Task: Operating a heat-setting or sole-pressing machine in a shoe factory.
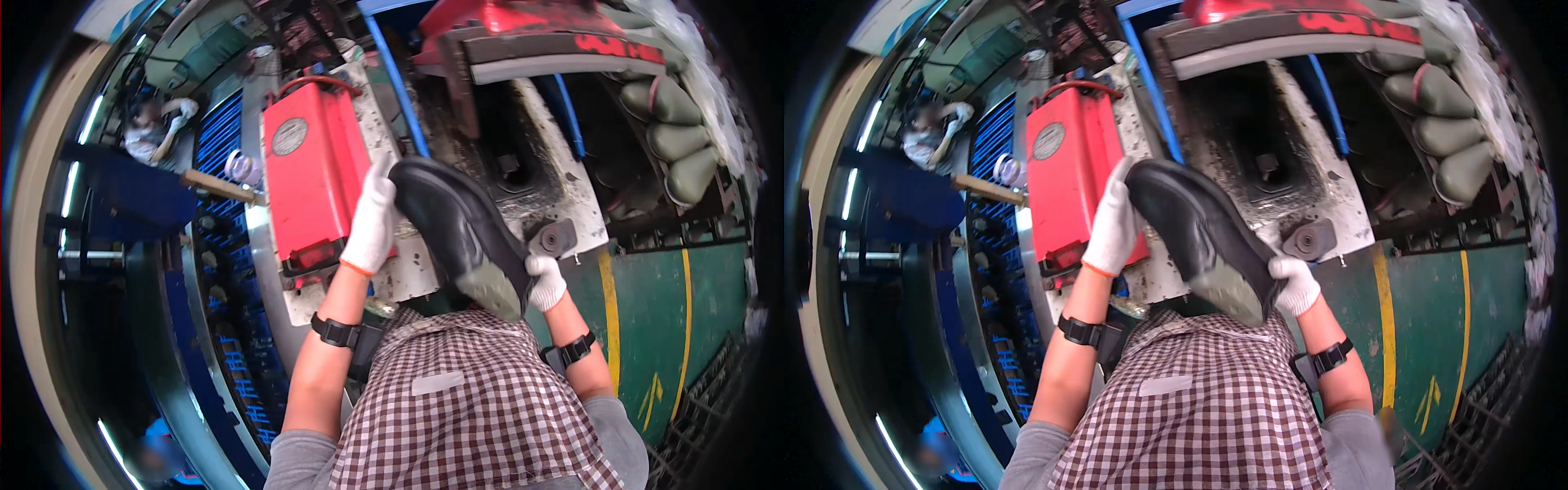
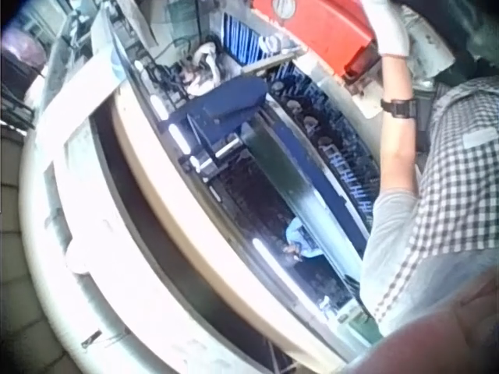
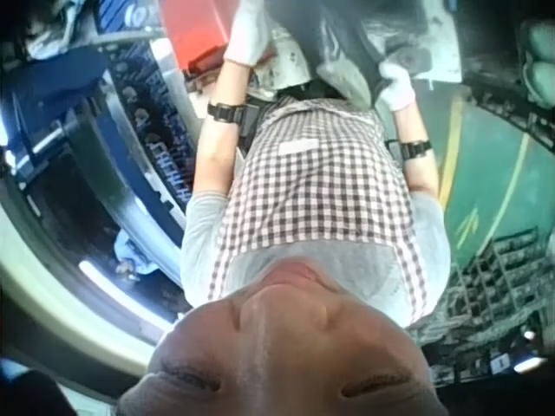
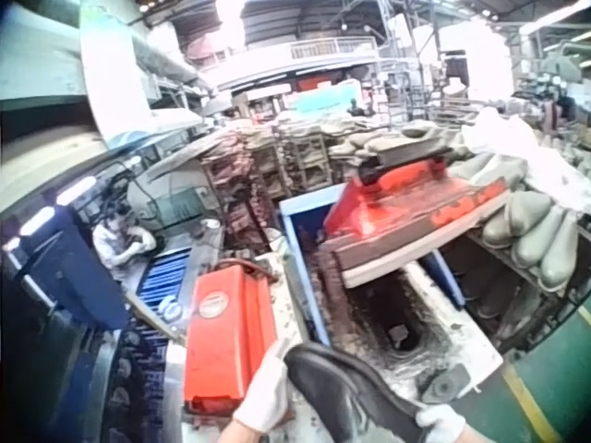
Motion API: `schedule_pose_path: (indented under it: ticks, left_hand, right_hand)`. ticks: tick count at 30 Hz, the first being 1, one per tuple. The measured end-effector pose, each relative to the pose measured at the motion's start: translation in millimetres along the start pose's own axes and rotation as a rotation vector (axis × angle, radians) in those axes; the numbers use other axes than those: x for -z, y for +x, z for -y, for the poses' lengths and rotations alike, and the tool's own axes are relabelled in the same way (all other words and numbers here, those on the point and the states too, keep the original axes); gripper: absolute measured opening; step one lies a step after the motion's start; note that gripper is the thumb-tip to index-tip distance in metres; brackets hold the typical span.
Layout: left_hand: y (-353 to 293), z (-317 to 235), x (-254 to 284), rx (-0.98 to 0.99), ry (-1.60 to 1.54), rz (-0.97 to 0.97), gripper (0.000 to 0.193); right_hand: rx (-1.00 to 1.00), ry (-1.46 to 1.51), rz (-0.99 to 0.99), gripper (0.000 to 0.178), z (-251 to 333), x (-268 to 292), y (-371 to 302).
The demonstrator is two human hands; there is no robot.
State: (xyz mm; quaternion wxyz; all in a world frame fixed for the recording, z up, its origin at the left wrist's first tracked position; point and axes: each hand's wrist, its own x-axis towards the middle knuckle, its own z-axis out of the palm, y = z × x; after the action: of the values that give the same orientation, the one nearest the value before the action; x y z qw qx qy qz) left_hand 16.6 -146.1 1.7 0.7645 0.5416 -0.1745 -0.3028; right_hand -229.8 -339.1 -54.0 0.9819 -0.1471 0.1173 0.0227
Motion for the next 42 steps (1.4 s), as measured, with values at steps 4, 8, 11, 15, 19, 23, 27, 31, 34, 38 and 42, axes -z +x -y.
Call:
schedule_pose_path:
  ticks: [4,8,11,15,19,23,27,31,34,38,42]
  left_hand:
    - [-43,-34,3,-0.005,-0.012,0.059,0.097]
    - [-74,-51,6,-0.059,0.185,-0.123,0.080]
    - [-88,-56,8,-0.080,0.108,-0.190,0.060]
    - [-94,-66,7,-0.112,0.139,-0.225,0.057]
    - [-94,-66,11,-0.129,0.199,-0.276,0.054]
    - [-95,-65,15,-0.143,0.208,-0.325,0.051]
    - [-92,-61,21,-0.101,0.234,-0.341,0.057]
    - [-93,-56,30,-0.120,0.236,-0.368,0.056]
    - [-96,-49,38,-0.093,0.224,-0.393,0.050]
    - [-97,-40,50,-0.113,0.206,-0.485,0.043]
    - [-108,-51,49,-0.131,0.007,-0.505,0.070]
  right_hand:
    - [0.018,-0.039,0.122,0.097,-48,16,16]
    - [-0.076,0.108,0.097,0.096,-74,42,19]
    - [-0.150,0.221,0.066,0.095,-87,37,23]
    - [-0.227,0.330,0.110,0.088,-92,14,32]
    - [-0.246,0.365,0.067,0.088,-103,30,35]
    - [-0.292,0.309,0.019,0.086,-103,29,40]
    - [-0.272,0.316,-0.067,0.083,-97,0,33]
    - [-0.367,0.310,-0.009,0.080,-91,6,40]
    - [-0.378,0.337,-0.056,0.074,-93,8,42]
    - [-0.436,0.299,-0.157,0.067,-93,22,45]
    - [-0.427,0.035,-0.048,0.070,-78,-2,61]
